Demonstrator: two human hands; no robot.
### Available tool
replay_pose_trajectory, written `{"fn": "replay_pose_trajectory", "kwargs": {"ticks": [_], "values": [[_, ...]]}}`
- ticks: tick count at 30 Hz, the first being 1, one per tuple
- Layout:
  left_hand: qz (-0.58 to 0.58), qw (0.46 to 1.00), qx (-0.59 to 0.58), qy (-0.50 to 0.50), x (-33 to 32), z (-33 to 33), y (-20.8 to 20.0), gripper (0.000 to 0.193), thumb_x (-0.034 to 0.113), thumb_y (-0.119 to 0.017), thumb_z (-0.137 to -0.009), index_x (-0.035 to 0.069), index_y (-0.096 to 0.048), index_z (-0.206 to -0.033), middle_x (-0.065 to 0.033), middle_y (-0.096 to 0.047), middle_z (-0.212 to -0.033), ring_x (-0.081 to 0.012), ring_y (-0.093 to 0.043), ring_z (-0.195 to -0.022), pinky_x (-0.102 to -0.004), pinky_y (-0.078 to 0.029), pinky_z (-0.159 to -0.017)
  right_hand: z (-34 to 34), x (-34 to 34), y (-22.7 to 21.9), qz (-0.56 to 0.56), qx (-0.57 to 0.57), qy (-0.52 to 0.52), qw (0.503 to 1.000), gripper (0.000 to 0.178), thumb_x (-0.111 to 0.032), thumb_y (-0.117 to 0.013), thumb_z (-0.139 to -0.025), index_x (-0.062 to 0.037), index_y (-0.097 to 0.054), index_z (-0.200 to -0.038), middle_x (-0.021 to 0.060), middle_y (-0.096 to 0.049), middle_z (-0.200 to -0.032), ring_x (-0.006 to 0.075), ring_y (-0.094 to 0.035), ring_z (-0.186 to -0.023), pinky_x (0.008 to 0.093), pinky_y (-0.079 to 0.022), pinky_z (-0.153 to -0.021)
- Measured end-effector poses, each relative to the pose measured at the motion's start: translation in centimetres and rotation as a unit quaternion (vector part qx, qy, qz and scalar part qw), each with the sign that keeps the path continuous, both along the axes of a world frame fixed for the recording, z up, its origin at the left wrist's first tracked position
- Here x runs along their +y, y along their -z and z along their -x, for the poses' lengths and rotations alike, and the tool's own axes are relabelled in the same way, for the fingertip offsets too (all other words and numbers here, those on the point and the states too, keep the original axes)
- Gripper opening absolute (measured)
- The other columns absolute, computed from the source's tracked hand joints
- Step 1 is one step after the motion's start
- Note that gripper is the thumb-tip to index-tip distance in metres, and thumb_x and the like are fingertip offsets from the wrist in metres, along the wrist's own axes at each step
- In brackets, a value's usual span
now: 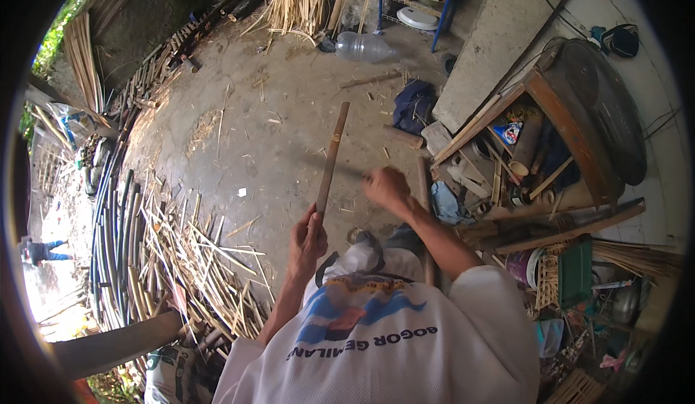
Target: The person splits bamboo poles into thin strips using a machete and a wooden wedge. They repeatedly strike the wedge to drive it through the bamboo, then separate the resulting strips. The person also wipes a bamboo pole with a cloth and water.
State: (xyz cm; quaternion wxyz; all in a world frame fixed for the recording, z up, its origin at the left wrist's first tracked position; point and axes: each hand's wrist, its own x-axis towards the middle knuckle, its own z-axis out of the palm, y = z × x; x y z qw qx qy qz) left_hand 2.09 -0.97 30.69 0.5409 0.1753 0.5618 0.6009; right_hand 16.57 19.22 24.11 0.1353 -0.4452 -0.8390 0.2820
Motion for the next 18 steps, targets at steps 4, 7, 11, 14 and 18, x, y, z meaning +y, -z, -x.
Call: {"fn": "replay_pose_trajectory", "kwargs": {"ticks": [4,7,11,14,18], "values": [[0.036,0.999,0.016,0.031,-1.7,-0.1,-1.1,0.047,0.034,-0.054,-0.104,0.005,-0.047,-0.141,0.0088,-0.032,-0.061,-0.0021,-0.03,-0.048,-0.021,-0.024,-0.042,-1.3,2.4,-0.3,0.03,-0.063,0.015,0.997,0.033,-0.032,-0.063,-0.086,-0.0005,-0.072,-0.087,0.0232,-0.07,-0.083,0.0399,-0.07,-0.082,0.0467,-0.055,-0.073],[0.007,0.998,-0.061,0.026,-2.0,0.3,-0.7,0.048,0.034,-0.053,-0.104,0.004,-0.047,-0.141,0.0086,-0.033,-0.062,-0.0023,-0.031,-0.049,-0.0209,-0.025,-0.043,-1.3,1.2,-1.0,-0.016,-0.023,-0.06,0.998,0.035,-0.034,-0.063,-0.087,-0.0003,-0.072,-0.088,0.0234,-0.07,-0.083,0.04,-0.07,-0.081,0.047,-0.055,-0.072],[0.022,0.996,-0.06,0.06,-2.1,0.6,-1.2,0.047,0.034,-0.053,-0.104,0.004,-0.047,-0.141,0.0086,-0.032,-0.062,-0.0024,-0.031,-0.049,-0.021,-0.025,-0.043,-2.7,5.4,3.1,0.09,-0.048,0.135,0.986,0.032,-0.031,-0.065,-0.084,-0.0008,-0.072,-0.092,0.0234,-0.07,-0.086,0.0411,-0.069,-0.085,0.0478,-0.054,-0.078],[0.025,0.994,-0.076,0.071,-2.9,0.5,-0.5,0.048,0.033,-0.054,-0.104,0.004,-0.047,-0.141,0.0086,-0.031,-0.062,-0.0023,-0.03,-0.049,-0.0205,-0.024,-0.042,-2.5,2.4,-1.1,0.04,-0.036,-0.048,0.997,0.031,-0.029,-0.065,-0.084,-0.0011,-0.072,-0.096,0.0246,-0.07,-0.096,0.0399,-0.068,-0.093,0.0462,-0.054,-0.081],[0.055,0.989,-0.07,0.117,-2.9,0.6,-1.2,0.047,0.028,-0.053,-0.104,-0.001,-0.048,-0.141,0.0088,-0.036,-0.06,-0.0016,-0.032,-0.049,-0.0206,-0.025,-0.043,-8.1,7.5,9.6,0.162,-0.023,0.276,0.947,0.038,-0.035,-0.062,-0.089,0.0016,-0.069,-0.096,0.023,-0.069,-0.088,0.041,-0.067,-0.086,0.047,-0.053,-0.079]]}}
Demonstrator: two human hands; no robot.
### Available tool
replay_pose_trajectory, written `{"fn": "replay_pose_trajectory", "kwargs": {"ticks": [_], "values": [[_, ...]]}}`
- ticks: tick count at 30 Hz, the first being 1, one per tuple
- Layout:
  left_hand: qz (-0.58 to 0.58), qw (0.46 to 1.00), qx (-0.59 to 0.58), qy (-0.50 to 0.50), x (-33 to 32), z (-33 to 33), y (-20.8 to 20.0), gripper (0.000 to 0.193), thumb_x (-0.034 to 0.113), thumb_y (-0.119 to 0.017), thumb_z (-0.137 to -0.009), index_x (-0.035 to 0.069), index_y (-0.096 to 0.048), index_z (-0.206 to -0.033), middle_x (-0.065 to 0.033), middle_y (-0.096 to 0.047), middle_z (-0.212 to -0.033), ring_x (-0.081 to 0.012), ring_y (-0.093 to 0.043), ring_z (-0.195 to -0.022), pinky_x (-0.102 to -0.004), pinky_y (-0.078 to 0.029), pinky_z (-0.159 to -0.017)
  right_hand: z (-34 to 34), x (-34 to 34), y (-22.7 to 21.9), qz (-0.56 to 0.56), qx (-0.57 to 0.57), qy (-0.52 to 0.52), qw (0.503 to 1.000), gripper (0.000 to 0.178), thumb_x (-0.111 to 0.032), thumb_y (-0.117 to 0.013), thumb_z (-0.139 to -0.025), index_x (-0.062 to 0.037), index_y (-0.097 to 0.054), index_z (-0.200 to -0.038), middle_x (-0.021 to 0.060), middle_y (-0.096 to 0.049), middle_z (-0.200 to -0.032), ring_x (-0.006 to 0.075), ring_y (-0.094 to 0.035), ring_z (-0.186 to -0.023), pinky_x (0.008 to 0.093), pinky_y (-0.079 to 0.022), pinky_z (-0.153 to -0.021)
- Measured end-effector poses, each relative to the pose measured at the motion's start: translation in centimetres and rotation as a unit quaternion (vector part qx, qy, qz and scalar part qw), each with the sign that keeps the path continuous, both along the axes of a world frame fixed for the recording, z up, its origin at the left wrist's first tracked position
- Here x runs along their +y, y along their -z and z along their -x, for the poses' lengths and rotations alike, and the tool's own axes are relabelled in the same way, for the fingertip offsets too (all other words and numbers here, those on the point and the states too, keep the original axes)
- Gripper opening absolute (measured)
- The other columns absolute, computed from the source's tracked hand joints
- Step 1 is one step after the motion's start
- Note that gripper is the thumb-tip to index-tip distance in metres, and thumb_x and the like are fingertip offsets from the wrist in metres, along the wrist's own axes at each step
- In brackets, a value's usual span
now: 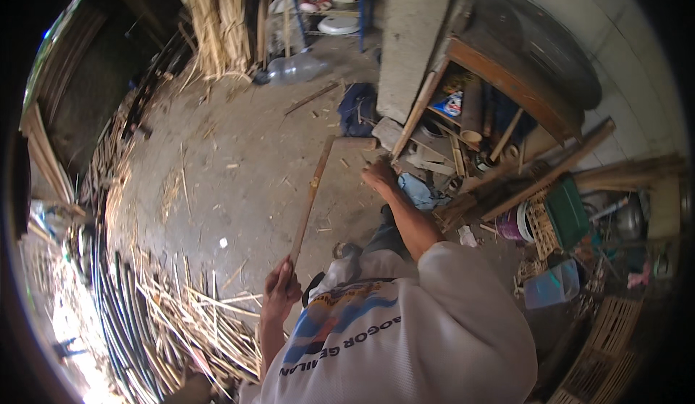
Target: The person splits bamboo poles into thin strips using a machete and a wooden wedge. They repeatedly strike the wedge to drive it through the bamboo, then separate the resulting strips. The person also wipes a bamboo pole with a cloth and water.
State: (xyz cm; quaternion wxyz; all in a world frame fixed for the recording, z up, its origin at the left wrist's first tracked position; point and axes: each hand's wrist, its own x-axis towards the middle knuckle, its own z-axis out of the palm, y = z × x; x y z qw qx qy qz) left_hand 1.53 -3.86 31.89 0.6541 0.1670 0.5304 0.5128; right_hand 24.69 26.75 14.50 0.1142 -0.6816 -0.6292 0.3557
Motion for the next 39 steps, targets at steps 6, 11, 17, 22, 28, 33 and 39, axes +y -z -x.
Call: {"fn": "replay_pose_trajectory", "kwargs": {"ticks": [6,11,17,22,28,33,39], "values": [[0.081,0.955,0.261,0.113,2.0,1.4,4.0,0.045,0.031,-0.061,-0.1,0.005,-0.057,-0.136,0.0072,-0.044,-0.061,-0.0018,-0.035,-0.051,-0.023,-0.026,-0.044,-6.4,-5.3,-1.5,-0.054,-0.004,0.037,0.998,0.05,-0.05,-0.061,-0.092,-0.0004,-0.069,-0.094,0.02,-0.069,-0.084,0.0387,-0.067,-0.079,0.0462,-0.053,-0.071],[0.048,0.916,0.234,0.324,6.7,1.5,4.9,0.043,0.029,-0.067,-0.096,0.009,-0.062,-0.133,0.0063,-0.049,-0.061,-0.0019,-0.039,-0.054,-0.0235,-0.031,-0.046,-7.8,-8.6,-3.2,-0.306,0.091,-0.13,0.939,0.047,-0.052,-0.063,-0.091,-0.0056,-0.071,-0.096,0.0168,-0.07,-0.088,0.0364,-0.067,-0.083,0.0452,-0.048,-0.088],[-0.083,0.813,0.464,0.342,15.1,0.6,7.2,0.044,0.026,-0.07,-0.094,0.007,-0.06,-0.133,-0.0061,-0.065,-0.076,-0.0112,-0.059,-0.068,-0.0287,-0.045,-0.059,-14.7,-11.0,-4.2,0.032,-0.002,-0.172,0.985,0.054,-0.058,-0.066,-0.087,-0.0071,-0.072,-0.103,0.0132,-0.07,-0.086,0.0297,-0.069,-0.087,0.0434,-0.049,-0.086],[-0.115,0.856,0.494,0.102,20.5,2.5,13.3,0.042,0.026,-0.068,-0.094,0.009,-0.06,-0.131,-0.0152,-0.071,-0.098,-0.0271,-0.069,-0.085,-0.0395,-0.052,-0.072,-23.0,-15.4,2.8,-0.011,0.052,0.205,0.977,0.055,-0.056,-0.068,-0.086,-0.0013,-0.069,-0.091,0.0097,-0.066,-0.07,0.0235,-0.067,-0.066,0.0385,-0.051,-0.061],[-0.042,0.81,0.526,0.256,14.7,4.5,23.5,0.025,0.022,-0.061,-0.095,0.009,-0.069,-0.114,-0.0153,-0.07,-0.113,-0.0324,-0.07,-0.087,-0.0397,-0.054,-0.073,-28.5,-9.2,4.2,-0.052,0.147,0.509,0.846,0.051,-0.051,-0.072,-0.086,-0.0006,-0.066,-0.08,0.0077,-0.061,-0.059,0.0186,-0.064,-0.054,0.0361,-0.049,-0.051],[0.007,0.877,0.368,0.308,4.5,4.1,31.9,0.028,0.016,-0.064,-0.092,0.005,-0.066,-0.117,-0.0133,-0.072,-0.102,-0.0222,-0.071,-0.078,-0.0343,-0.058,-0.068,-31.7,4.7,5.3,-0.083,0.206,0.477,0.851,0.04,-0.046,-0.071,-0.09,-0.0097,-0.062,-0.077,0.0011,-0.057,-0.059,0.0129,-0.055,-0.048,0.0315,-0.044,-0.046],[0.26,0.946,0.164,0.099,1.4,-1.3,28.1,0.037,0.028,-0.066,-0.093,0.003,-0.063,-0.12,-0.0066,-0.071,-0.088,-0.0141,-0.068,-0.065,-0.0227,-0.048,-0.05,-44.7,18.4,16.4,-0.162,0.207,0.35,0.899,0.056,-0.043,-0.067,-0.092,-0.0049,-0.057,-0.132,0.0093,-0.064,-0.119,0.0216,-0.065,-0.101,0.0392,-0.052,-0.089]]}}
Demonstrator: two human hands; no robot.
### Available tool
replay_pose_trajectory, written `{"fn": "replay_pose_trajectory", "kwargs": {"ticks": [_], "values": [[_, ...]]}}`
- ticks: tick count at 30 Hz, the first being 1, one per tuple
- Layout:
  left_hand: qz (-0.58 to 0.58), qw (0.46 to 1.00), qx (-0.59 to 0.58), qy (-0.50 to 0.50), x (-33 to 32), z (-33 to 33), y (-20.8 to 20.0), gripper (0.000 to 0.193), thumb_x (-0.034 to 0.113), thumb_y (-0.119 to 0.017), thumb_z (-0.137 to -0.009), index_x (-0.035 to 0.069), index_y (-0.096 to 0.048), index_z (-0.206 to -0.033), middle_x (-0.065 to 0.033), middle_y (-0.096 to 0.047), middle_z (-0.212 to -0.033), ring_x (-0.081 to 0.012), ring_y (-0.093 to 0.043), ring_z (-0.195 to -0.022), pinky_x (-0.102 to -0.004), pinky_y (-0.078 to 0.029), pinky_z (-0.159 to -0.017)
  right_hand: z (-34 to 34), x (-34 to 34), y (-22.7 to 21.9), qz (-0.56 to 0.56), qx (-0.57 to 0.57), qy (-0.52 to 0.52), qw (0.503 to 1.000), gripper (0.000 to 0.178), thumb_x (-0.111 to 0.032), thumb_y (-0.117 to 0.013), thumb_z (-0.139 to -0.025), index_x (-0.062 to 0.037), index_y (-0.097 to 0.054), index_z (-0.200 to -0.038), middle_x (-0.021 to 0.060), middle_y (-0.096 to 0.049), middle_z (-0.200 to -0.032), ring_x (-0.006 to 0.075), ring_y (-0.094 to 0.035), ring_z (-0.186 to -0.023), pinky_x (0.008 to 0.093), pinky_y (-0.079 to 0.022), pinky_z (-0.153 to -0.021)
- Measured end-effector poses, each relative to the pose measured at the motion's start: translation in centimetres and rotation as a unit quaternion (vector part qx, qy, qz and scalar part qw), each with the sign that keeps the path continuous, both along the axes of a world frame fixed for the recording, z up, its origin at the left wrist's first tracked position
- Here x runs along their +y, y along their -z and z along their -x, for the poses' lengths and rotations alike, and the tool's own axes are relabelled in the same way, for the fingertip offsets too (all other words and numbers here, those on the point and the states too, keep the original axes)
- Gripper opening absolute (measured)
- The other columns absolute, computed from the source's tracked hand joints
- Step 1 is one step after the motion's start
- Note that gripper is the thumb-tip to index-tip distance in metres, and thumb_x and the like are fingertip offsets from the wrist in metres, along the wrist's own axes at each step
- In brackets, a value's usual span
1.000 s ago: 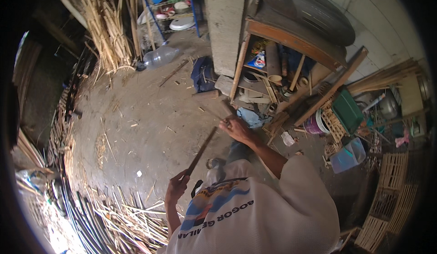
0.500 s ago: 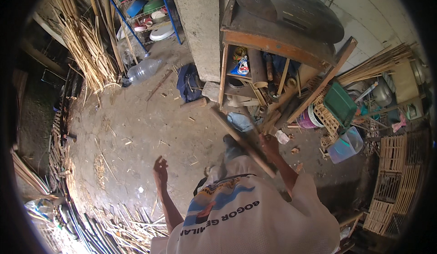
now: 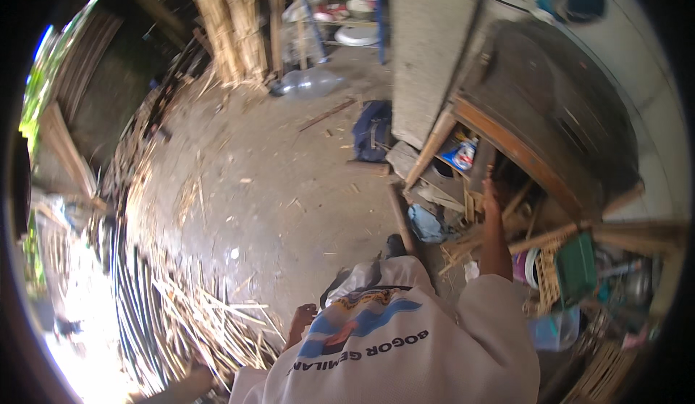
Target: The person splits bamboo poles into thin strips using a machete and a wooden wedge. They repeatedly strike the wedge to drive it through the bamboo, then separate the resulting strips. The person also wipes a bamboo pole with a cloth and water.
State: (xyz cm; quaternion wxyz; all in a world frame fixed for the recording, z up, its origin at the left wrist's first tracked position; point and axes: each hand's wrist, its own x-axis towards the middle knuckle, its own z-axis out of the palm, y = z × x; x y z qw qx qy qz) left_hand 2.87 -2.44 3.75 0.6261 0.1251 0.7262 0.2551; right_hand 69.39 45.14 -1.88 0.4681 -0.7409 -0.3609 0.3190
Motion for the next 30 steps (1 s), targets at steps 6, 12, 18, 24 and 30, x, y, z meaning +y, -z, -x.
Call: {"fn": "replay_pose_trajectory", "kwargs": {"ticks": [6,12,18,24,30], "values": [[0.053,0.988,0.082,-0.121,-3.4,-4.7,-1.2,0.044,0.037,-0.064,-0.095,0.003,-0.063,-0.122,-0.0094,-0.071,-0.09,-0.0161,-0.068,-0.068,-0.0267,-0.049,-0.052,2.5,7.8,-1.2,0.115,-0.071,-0.077,0.988,0.061,-0.044,-0.059,-0.093,-0.0024,-0.049,-0.137,0.0125,-0.057,-0.124,0.025,-0.058,-0.11,0.0402,-0.046,-0.095],[0.078,0.987,0.107,-0.093,-0.4,-7.8,-2.6,0.038,0.03,-0.061,-0.094,0.003,-0.066,-0.121,-0.0115,-0.072,-0.094,-0.0183,-0.069,-0.072,-0.0282,-0.052,-0.058,0.1,9.0,1.7,0.106,0.061,-0.148,0.981,0.063,-0.045,-0.043,-0.101,-0.0019,-0.04,-0.147,0.0145,-0.045,-0.146,0.0252,-0.047,-0.13,0.0401,-0.035,-0.111],[0.007,0.985,0.12,-0.12,2.7,-7.0,-3.0,0.032,0.023,-0.061,-0.095,0.001,-0.066,-0.118,-0.0114,-0.071,-0.091,-0.0188,-0.068,-0.074,-0.0308,-0.055,-0.063,0.8,10.4,2.0,0.093,0.102,-0.206,0.969,0.06,-0.043,-0.041,-0.103,-0.0034,-0.038,-0.149,0.0149,-0.045,-0.148,0.0254,-0.049,-0.131,0.0401,-0.037,-0.111],[-0.036,0.992,0.026,-0.121,5.6,-5.0,-2.0,0.036,0.025,-0.059,-0.099,0.002,-0.059,-0.126,-0.0078,-0.068,-0.09,-0.0148,-0.068,-0.073,-0.0258,-0.053,-0.058,1.0,6.9,0.4,-0.021,0.153,-0.374,0.915,0.056,-0.04,-0.044,-0.102,-0.006,-0.04,-0.147,0.0145,-0.053,-0.14,0.0256,-0.057,-0.122,0.0403,-0.046,-0.105],[0.05,0.996,0.057,-0.043,7.7,-6.2,-4.9,0.039,0.026,-0.057,-0.099,0.001,-0.056,-0.129,-0.009,-0.069,-0.094,-0.0161,-0.068,-0.073,-0.0264,-0.051,-0.057,14.4,1.1,-8.9,0.09,0.231,-0.022,0.969,0.052,-0.053,-0.062,-0.092,-0.0053,-0.069,-0.112,0.0124,-0.072,-0.095,0.0218,-0.07,-0.088,0.0373,-0.054,-0.072]]}}
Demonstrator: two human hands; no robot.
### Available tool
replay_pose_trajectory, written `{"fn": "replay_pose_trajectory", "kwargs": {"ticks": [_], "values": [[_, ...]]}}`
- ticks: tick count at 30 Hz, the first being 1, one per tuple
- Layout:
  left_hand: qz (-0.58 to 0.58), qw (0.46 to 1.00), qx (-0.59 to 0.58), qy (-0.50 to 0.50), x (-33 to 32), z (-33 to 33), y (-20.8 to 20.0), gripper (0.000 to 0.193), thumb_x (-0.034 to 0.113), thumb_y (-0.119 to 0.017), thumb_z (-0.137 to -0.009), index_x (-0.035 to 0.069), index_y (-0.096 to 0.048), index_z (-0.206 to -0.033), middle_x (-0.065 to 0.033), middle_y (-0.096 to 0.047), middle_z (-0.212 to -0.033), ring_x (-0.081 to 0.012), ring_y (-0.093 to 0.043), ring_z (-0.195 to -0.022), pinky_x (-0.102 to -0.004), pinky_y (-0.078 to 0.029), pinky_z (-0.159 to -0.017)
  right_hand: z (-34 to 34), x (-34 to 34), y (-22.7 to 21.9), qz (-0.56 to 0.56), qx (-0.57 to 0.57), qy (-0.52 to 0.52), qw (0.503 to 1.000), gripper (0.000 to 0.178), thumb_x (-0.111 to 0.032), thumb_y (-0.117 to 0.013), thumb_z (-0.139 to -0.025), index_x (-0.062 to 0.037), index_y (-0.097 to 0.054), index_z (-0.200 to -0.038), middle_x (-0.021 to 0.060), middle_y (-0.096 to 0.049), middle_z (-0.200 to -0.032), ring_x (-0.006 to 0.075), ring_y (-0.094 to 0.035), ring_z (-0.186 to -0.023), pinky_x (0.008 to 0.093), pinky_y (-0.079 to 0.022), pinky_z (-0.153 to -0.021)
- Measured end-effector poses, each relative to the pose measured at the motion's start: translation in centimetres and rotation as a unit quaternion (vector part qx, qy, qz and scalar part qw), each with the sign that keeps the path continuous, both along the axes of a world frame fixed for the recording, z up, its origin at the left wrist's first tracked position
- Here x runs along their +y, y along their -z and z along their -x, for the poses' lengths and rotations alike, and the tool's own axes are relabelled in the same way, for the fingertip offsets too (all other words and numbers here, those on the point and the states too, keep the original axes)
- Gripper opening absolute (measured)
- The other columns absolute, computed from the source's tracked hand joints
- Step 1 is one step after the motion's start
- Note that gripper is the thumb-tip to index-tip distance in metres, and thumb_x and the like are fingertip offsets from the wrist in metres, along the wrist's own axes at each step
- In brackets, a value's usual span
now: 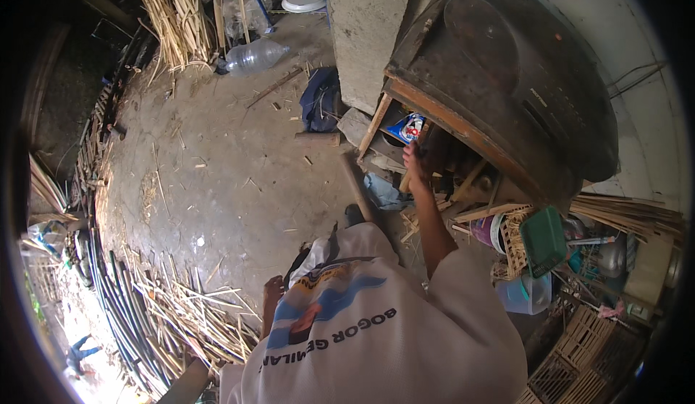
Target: The person splits bamboo poles into thin strips using a machete and a wooden wedge. They repeatedly strike the wedge to drive it through the bamboo, then separate the resulting strips. The person also wipes a bamboo pole with a cloth and water.
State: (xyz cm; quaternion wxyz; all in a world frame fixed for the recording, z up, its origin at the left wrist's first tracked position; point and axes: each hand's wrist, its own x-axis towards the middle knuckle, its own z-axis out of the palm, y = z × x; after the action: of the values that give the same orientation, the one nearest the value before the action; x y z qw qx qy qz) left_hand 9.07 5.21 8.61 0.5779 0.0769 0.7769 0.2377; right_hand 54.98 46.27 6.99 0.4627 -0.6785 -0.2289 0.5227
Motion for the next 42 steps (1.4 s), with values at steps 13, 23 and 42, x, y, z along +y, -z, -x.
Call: {"fn": "replay_pose_trajectory", "kwargs": {"ticks": [13,23,42], "values": [[-0.02,0.998,0.031,-0.048,-1.1,-1.0,0.0,0.033,0.024,-0.056,-0.099,0.004,-0.062,-0.125,-0.0087,-0.071,-0.093,-0.0155,-0.067,-0.072,-0.0274,-0.051,-0.058,1.7,-0.4,9.1,-0.084,-0.229,0.147,0.959,0.049,-0.049,-0.061,-0.092,-0.0015,-0.067,-0.104,0.0136,-0.068,-0.099,0.026,-0.061,-0.082,0.0383,-0.05,-0.075],[-0.059,0.996,0.009,-0.068,-6.2,0.0,3.9,0.041,0.029,-0.058,-0.095,0.003,-0.063,-0.126,-0.0128,-0.073,-0.095,-0.0191,-0.07,-0.074,-0.0302,-0.051,-0.056,0.5,-2.9,10.4,0.016,-0.092,0.03,0.995,0.057,-0.041,-0.039,-0.104,-0.0083,-0.032,-0.15,0.0142,-0.038,-0.153,0.0279,-0.044,-0.135,0.0416,-0.034,-0.11],[-0.054,0.995,0.061,-0.06,-4.4,-0.3,1.0,0.037,0.028,-0.056,-0.098,0.003,-0.063,-0.125,-0.0115,-0.071,-0.096,-0.018,-0.069,-0.075,-0.0296,-0.051,-0.06,0.1,4.2,20.4,0.043,-0.062,0.149,0.986,0.041,-0.033,-0.055,-0.099,0.0048,-0.06,-0.114,0.0157,-0.071,-0.101,0.0273,-0.073,-0.084,0.0355,-0.061,-0.064]]}}
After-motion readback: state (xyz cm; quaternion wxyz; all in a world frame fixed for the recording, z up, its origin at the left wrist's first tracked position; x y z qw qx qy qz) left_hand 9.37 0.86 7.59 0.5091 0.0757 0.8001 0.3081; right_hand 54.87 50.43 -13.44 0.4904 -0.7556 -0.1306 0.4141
